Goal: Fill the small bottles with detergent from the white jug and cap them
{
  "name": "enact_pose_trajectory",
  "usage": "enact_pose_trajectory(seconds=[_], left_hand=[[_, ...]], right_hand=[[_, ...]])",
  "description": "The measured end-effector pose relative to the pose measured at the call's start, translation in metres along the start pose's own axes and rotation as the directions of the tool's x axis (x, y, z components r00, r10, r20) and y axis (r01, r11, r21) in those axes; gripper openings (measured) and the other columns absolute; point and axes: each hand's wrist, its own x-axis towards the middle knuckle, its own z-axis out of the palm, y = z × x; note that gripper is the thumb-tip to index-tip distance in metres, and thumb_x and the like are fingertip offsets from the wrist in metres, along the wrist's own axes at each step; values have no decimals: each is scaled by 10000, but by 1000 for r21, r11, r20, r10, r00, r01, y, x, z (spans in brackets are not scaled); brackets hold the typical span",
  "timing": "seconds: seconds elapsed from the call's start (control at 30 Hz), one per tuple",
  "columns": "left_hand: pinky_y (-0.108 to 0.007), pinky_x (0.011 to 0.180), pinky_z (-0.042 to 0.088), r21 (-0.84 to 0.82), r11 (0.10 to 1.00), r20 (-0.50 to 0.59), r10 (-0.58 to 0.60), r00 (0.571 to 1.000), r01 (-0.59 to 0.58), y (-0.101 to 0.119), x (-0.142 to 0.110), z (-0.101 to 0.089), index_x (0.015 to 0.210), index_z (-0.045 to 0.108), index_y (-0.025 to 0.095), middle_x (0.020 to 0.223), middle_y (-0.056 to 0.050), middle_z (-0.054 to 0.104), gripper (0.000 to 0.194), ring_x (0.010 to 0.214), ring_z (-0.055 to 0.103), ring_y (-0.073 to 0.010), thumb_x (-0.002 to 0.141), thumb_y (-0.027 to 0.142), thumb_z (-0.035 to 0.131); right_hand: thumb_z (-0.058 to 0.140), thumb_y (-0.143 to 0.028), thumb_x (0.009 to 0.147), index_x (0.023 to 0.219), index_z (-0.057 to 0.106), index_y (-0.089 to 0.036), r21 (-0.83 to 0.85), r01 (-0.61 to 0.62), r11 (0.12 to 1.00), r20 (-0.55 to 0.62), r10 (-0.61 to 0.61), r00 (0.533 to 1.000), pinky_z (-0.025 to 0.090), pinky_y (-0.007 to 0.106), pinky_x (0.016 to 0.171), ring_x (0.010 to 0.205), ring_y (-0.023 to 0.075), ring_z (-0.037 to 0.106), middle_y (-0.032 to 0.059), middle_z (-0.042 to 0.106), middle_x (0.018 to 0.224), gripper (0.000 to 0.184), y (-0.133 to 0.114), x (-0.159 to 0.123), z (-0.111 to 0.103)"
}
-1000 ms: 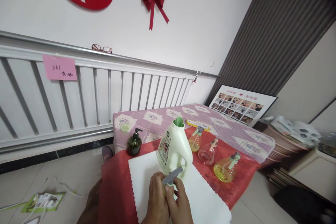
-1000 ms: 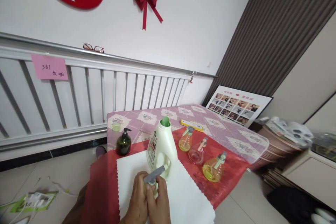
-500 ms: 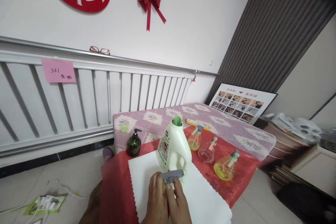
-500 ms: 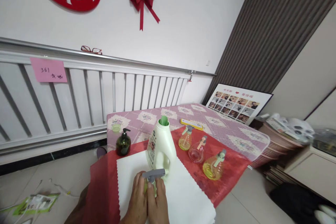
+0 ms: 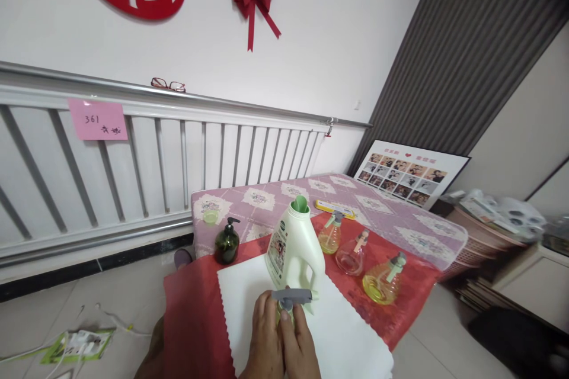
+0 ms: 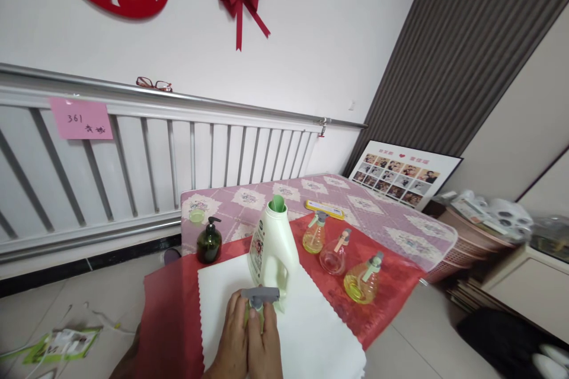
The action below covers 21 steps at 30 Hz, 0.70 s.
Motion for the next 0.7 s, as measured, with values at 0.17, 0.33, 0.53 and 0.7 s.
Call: enact_pose_trajectory(seconds=[0.17, 0.33, 0.53, 0.7], left_hand=[[-589, 1276, 280, -48, 999, 13, -9, 1000, 9, -3, 2, -1, 1413, 528, 0, 1593, -284, 422, 715, 1511, 379, -396, 910, 484, 373], [-575, 1265, 310, -65, 998, 43, -7, 999, 10, 4, 5, -7, 1366, 579, 69, 1562, -255, 478, 640, 1481, 430, -371, 923, 481, 371], [-543, 1184, 414, -87, 996, 18, 37, 999, -35, 8, 4, -9, 1322, 554, 64, 1423, -277, 587, 604, 1337, 563, -341, 929, 485, 373], [-468, 1150, 451, -179, 982, -112, 36, 993, -56, 0, 1, -1, 1276, 586, 183, 1368, -180, 653, 508, 1282, 592, -307, 886, 499, 502]], right_hand=[[535, -591, 908, 1274, 648, -170, 37, -21, 999, -13, 21, 1000, 445, 379, 1150, 1348, 314, 589, 158, 680, 1394, 569, -7, 0, 1], [575, -628, 850, 1132, 680, -166, 67, -40, 997, -29, 42, 999, 546, 417, 994, 1170, 344, 695, 178, 764, 1218, 551, -8, 4, 2], [562, -638, 838, 1023, 682, -169, 15, -19, 1000, -128, 20, 992, 570, 458, 897, 1027, 357, 736, 186, 794, 1087, 518, -7, 6, 11], [607, -635, 754, 948, 710, -162, -10, -14, 1000, -240, 12, 971, 545, 531, 959, 1039, 403, 730, 211, 802, 1036, 522, -6, 6, 16]])
